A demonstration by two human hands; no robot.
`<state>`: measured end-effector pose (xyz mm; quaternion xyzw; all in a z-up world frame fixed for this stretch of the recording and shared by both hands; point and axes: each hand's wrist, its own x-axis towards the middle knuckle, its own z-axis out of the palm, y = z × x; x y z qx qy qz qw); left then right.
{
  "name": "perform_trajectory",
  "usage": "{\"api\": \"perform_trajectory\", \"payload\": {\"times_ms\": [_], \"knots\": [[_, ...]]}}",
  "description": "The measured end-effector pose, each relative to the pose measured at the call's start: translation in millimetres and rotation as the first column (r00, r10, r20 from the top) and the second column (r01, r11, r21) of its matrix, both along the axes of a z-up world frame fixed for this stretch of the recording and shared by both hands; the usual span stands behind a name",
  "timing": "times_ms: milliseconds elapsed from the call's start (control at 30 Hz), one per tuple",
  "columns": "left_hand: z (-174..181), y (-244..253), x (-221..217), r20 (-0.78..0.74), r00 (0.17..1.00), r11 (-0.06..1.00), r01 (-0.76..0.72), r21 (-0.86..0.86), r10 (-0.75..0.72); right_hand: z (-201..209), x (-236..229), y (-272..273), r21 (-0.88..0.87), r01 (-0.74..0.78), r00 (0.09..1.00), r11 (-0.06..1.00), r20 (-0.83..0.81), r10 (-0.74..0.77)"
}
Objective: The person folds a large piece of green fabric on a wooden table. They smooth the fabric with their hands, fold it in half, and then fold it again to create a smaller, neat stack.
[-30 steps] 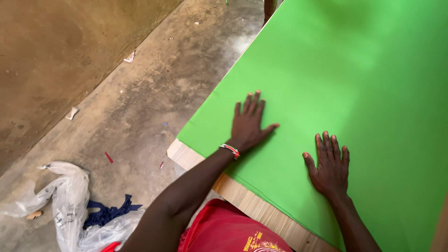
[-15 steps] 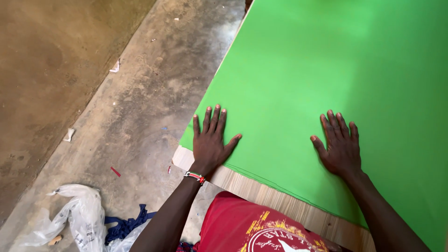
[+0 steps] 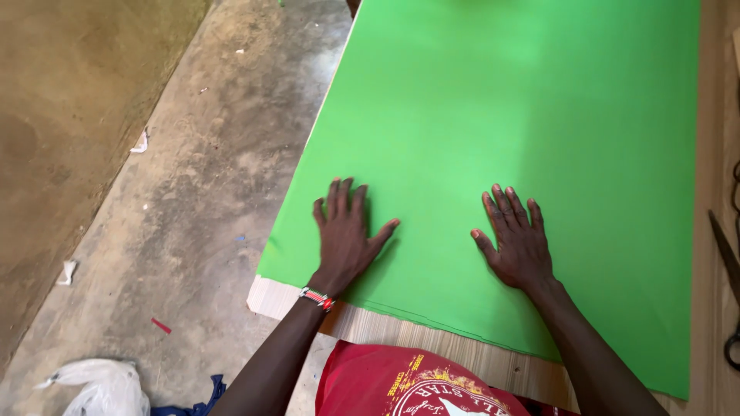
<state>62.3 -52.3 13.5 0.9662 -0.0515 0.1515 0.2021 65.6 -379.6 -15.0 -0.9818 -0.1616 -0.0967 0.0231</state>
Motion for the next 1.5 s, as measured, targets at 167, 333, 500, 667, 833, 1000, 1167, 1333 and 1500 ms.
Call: {"api": "perform_trajectory", "payload": {"times_ms": [167,333,500,667,833,1000,1167,1333,1500], "knots": [[9.9,-59.2,43.7,-0.095,0.98,0.984,0.171,-0.052,-0.176,-0.7,3.7,0.7,0.013,0.008,1.0,1.0,-0.009,-0.007],[1.8,-111.9,97.0,-0.098,0.93,0.929,0.362,0.077,-0.354,-2.1,6.3,2.4,0.038,-0.001,1.0,0.999,-0.001,0.001],[-22.5,-136.9,121.1,-0.102,0.913,0.898,0.408,0.166,-0.396,2.8,10.7,4.9,0.018,0.002,1.0,1.0,0.029,-0.002],[-13.2,-135.7,121.0,-0.161,0.898,0.885,0.434,0.169,-0.409,7.1,14.1,6.9,0.001,-0.004,0.999,1.0,0.053,0.004],[-3.1,-133.7,118.9,-0.247,0.881,0.869,0.453,0.198,-0.403,6.9,13.2,7.2,0.009,-0.028,0.997,1.0,0.077,0.027],[0.9,-131.1,118.8,-0.28,0.869,0.855,0.472,0.215,-0.409,5.3,12.7,6.6,0.0,0.0,1.0,1.0,-0.004,0.0],[7.1,-129.5,117.1,-0.298,0.855,0.846,0.492,0.205,-0.425,5.0,7.6,8.4,0.018,0.066,0.997,0.998,-0.046,-0.065],[11.3,-127.3,118.6,-0.293,0.859,0.853,0.483,0.197,-0.419,17.6,-8.1,-3.2,0.201,0.301,0.954,0.932,-0.061,-0.295],[8.8,-127.7,120.0,-0.29,0.854,0.844,0.496,0.204,-0.432,17.1,-47.5,-50.1,0.228,0.559,0.829,0.797,-0.151,-0.538]]}}
